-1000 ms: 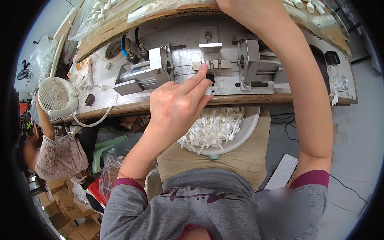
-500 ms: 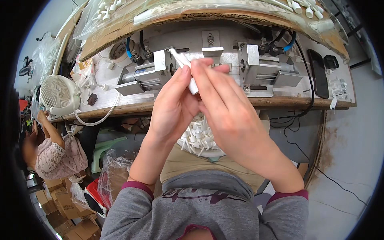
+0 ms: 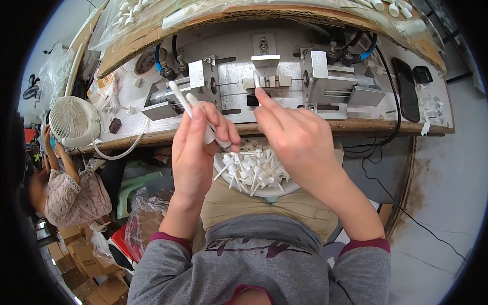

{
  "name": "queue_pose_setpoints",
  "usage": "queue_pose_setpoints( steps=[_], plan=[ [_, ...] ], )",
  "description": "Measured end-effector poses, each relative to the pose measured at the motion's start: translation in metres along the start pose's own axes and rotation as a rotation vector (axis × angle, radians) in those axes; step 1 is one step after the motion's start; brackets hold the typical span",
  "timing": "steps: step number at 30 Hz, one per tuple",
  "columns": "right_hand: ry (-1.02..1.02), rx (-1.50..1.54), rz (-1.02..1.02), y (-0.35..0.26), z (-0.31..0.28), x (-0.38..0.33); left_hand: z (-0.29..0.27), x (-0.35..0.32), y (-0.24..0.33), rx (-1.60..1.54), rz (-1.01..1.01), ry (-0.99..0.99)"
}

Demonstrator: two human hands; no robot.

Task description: The person is using a specialized assembly machine to press-fit or attach components for plastic sprayers or pump mechanisms.

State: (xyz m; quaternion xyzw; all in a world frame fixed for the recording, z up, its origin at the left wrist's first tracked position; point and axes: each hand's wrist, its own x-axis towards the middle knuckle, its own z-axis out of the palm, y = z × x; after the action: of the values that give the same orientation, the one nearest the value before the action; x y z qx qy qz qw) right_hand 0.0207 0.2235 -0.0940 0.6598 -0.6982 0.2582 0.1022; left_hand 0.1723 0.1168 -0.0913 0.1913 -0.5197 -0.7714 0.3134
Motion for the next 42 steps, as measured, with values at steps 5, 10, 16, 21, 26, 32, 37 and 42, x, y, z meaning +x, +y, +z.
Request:
queue_pose_setpoints(
  steps=[5, 10, 16, 21, 26, 32, 37, 42],
  plan=[
    [-0.042, -0.117, -0.068, -0.003, 0.0, 0.019, 0.002, -0.001, 0.008, 0.037, 0.075, 0.044],
    [-0.105, -0.129, -0.043, -0.005, -0.004, 0.022, 0.006, 0.002, 0.015, -0.056, 0.176, 0.089],
    [0.101, 0.33, -0.139, -0.015, -0.015, 0.009, 0.01, 0.0, 0.007, -0.13, 0.131, 0.058],
    [0.093, 0.395, -0.184, -0.015, -0.02, -0.006, 0.018, -0.005, 0.0, -0.192, -0.031, -0.014],
    [0.164, 0.285, -0.159, -0.013, -0.012, -0.007, 0.015, -0.005, -0.001, -0.085, -0.108, -0.066],
    [0.212, 0.413, -0.03, -0.009, -0.01, -0.01, 0.025, -0.002, -0.002, 0.138, 0.114, 0.058],
    [0.101, 0.13, 0.023, 0.001, 0.009, -0.004, 0.003, -0.006, 0.017, 0.135, -0.018, -0.051],
    [0.011, -0.085, -0.021, -0.003, 0.01, 0.015, 0.007, -0.008, 0.029, 0.028, 0.005, -0.084]
  ],
)
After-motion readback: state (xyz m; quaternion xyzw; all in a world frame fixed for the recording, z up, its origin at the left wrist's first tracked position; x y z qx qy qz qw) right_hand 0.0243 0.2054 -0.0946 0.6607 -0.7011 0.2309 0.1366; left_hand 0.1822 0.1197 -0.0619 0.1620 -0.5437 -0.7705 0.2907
